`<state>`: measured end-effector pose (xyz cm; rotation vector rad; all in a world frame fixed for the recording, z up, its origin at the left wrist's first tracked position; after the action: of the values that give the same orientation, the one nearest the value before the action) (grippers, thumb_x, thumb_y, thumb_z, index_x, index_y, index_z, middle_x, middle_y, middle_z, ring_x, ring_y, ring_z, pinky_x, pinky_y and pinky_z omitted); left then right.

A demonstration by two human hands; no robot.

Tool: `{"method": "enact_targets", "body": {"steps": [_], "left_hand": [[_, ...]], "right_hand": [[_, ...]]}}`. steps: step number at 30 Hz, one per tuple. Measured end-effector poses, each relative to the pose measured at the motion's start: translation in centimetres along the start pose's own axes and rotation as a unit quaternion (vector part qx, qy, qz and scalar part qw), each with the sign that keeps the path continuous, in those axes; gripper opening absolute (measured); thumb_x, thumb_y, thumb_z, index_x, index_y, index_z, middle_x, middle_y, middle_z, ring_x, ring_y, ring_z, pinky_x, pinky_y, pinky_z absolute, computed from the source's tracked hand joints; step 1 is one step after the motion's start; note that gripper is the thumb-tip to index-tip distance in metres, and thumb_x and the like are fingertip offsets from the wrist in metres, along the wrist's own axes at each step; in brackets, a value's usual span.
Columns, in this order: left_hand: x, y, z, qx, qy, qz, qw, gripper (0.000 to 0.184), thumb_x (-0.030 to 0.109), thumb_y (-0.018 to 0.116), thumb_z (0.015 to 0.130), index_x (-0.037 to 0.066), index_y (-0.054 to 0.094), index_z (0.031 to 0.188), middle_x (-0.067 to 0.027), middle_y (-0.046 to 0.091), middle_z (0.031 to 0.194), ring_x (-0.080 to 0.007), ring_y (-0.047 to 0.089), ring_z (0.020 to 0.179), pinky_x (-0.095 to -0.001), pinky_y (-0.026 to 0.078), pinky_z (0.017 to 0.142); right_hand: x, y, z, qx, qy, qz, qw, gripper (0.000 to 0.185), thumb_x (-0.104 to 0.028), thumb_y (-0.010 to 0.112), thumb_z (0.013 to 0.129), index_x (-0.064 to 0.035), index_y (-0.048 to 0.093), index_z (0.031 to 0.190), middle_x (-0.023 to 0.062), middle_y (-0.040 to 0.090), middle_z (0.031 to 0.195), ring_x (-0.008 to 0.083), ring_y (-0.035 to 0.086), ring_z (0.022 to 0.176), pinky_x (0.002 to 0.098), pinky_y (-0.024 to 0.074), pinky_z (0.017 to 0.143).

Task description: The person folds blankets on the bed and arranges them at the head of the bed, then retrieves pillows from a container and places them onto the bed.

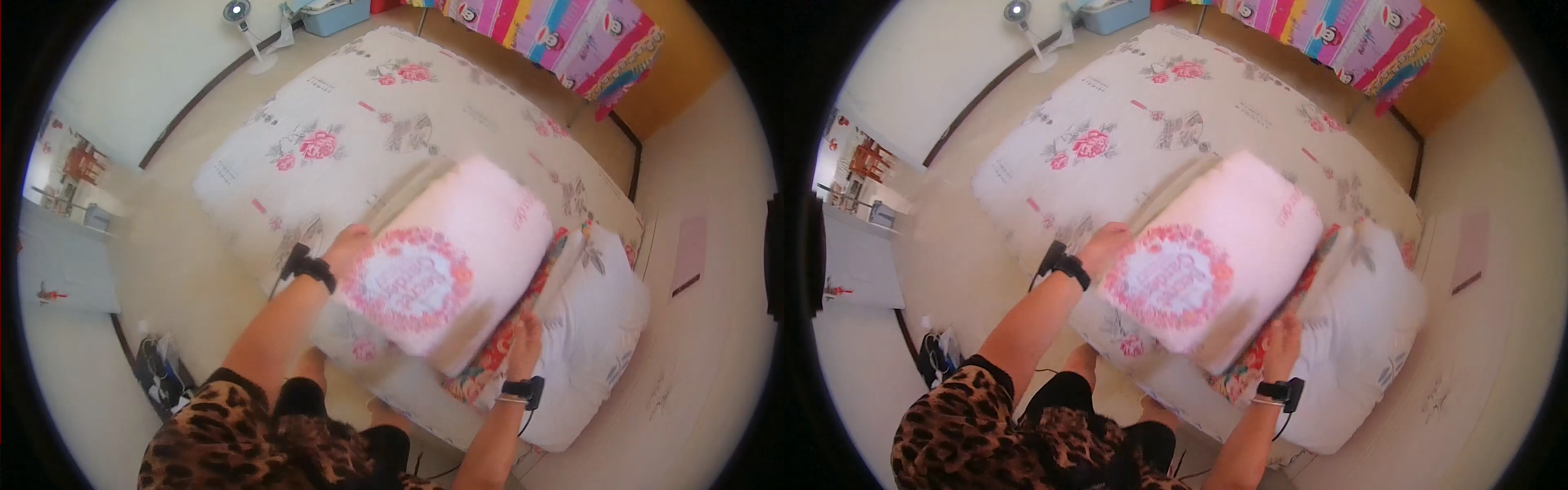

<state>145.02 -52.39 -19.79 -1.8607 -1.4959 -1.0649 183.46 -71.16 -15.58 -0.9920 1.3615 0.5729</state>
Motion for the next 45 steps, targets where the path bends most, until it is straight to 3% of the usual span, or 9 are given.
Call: {"method": "enact_targets", "body": {"steps": [6, 13, 20, 27, 30, 32, 40, 43, 45], "left_hand": [[-4.5, -3.9, 18.7, 0.114, 0.078, -0.012, 0.990, 0.027, 0.015, 0.054, 0.086, 0.003, 0.053, 0.110, -0.0019, 0.056, 0.093, -0.0123, 0.052, 0.084, -0.0240, 0.043, 0.076], [-3.5, 4.7, 24.6, -0.149, 0.060, -0.156, 0.975, 0.044, 0.031, 0.058, 0.085, 0.000, 0.050, 0.116, -0.0081, 0.056, 0.105, -0.0166, 0.051, 0.098, -0.0285, 0.039, 0.087], [6.7, 10.2, 13.4, -0.210, 0.346, 0.038, 0.914, 0.065, 0.016, 0.068, 0.072, 0.001, 0.039, 0.127, -0.0165, 0.051, 0.115, -0.0278, 0.049, 0.109, -0.0352, 0.036, 0.094], [8.6, 12.8, 3.3, -0.160, 0.381, 0.097, 0.905, 0.062, 0.012, 0.064, 0.071, 0.007, 0.040, 0.128, -0.0168, 0.050, 0.099, -0.0341, 0.051, 0.089, -0.0413, 0.043, 0.075], [8.4, 13.5, 0.5, -0.153, 0.388, 0.135, 0.899, 0.062, 0.011, 0.062, 0.069, 0.008, 0.041, 0.127, -0.0149, 0.050, 0.103, -0.0315, 0.052, 0.085, -0.0396, 0.044, 0.070], [8.7, 13.8, -1.5, -0.151, 0.423, 0.214, 0.867, 0.062, 0.009, 0.062, 0.069, 0.009, 0.041, 0.128, -0.0129, 0.050, 0.104, -0.0295, 0.052, 0.084, -0.0386, 0.044, 0.070], [11.5, 10.2, 3.5, -0.216, 0.451, 0.018, 0.866, 0.058, 0.014, 0.066, 0.074, 0.011, 0.043, 0.128, -0.0136, 0.051, 0.118, -0.0304, 0.051, 0.104, -0.0380, 0.041, 0.087], [11.4, 4.5, 10.0, -0.148, 0.456, 0.041, 0.877, 0.053, 0.014, 0.064, 0.077, 0.008, 0.045, 0.127, -0.0155, 0.050, 0.121, -0.0310, 0.048, 0.111, -0.0372, 0.037, 0.095], [8.6, -1.4, 14.7, -0.076, 0.381, 0.060, 0.919, 0.053, 0.015, 0.062, 0.079, 0.005, 0.042, 0.127, -0.0190, 0.048, 0.123, -0.0328, 0.045, 0.114, -0.0363, 0.035, 0.097]], "right_hand": [[6.4, 13.6, 2.3, -0.004, 0.002, -0.168, 0.986, 0.051, -0.019, 0.049, 0.090, 0.0057, 0.032, 0.131, 0.0216, 0.040, 0.132, 0.0283, 0.039, 0.122, 0.0339, 0.0305, 0.101], [6.6, 15.2, 1.7, 0.069, 0.055, -0.151, 0.985, 0.044, -0.020, 0.041, 0.094, 0.0043, 0.034, 0.130, 0.0157, 0.041, 0.131, 0.0227, 0.041, 0.118, 0.0315, 0.0303, 0.100], [5.7, 13.7, 1.3, 0.125, 0.155, -0.058, 0.978, 0.044, -0.015, 0.047, 0.092, 0.0048, 0.035, 0.129, 0.0144, 0.043, 0.127, 0.0215, 0.042, 0.117, 0.0314, 0.0309, 0.100], [-14.8, 12.7, 6.1, 0.202, -0.050, -0.088, 0.974, 0.054, -0.013, 0.051, 0.087, 0.0002, 0.028, 0.134, 0.0178, 0.035, 0.134, 0.0275, 0.039, 0.120, 0.0385, 0.0307, 0.100], [-17.4, 16.3, 8.8, 0.088, -0.074, -0.162, 0.980, 0.057, -0.019, 0.055, 0.086, -0.0009, 0.029, 0.133, 0.0183, 0.041, 0.127, 0.0248, 0.039, 0.118, 0.0370, 0.0319, 0.098], [-17.8, 17.6, 9.8, 0.088, -0.059, -0.440, 0.892, 0.059, -0.013, 0.056, 0.082, 0.0014, 0.030, 0.133, 0.0194, 0.040, 0.129, 0.0255, 0.043, 0.116, 0.0370, 0.0346, 0.097], [-16.2, 14.3, 12.1, 0.261, -0.062, 0.061, 0.961, 0.040, -0.003, 0.060, 0.074, 0.0040, 0.047, 0.112, 0.0157, 0.056, 0.107, 0.0288, 0.058, 0.094, 0.0381, 0.0507, 0.079], [-15.2, 24.5, 15.3, 0.220, -0.054, 0.169, 0.959, 0.031, -0.007, 0.059, 0.079, -0.0013, 0.052, 0.109, 0.0178, 0.053, 0.113, 0.0328, 0.056, 0.097, 0.0409, 0.0492, 0.082], [-12.6, 29.1, 18.0, 0.086, -0.120, -0.187, 0.971, 0.030, -0.010, 0.056, 0.083, -0.0009, 0.051, 0.111, 0.0171, 0.052, 0.114, 0.0297, 0.052, 0.103, 0.0373, 0.0432, 0.089]]}}
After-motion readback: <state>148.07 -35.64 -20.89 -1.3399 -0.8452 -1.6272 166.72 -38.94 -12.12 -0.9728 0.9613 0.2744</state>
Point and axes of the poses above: each hand's wrist, its own z-axis towards the middle knuckle, its own y-axis out of the palm, x = y × z, the point moved 9 cm from there along z, towards the middle knuckle
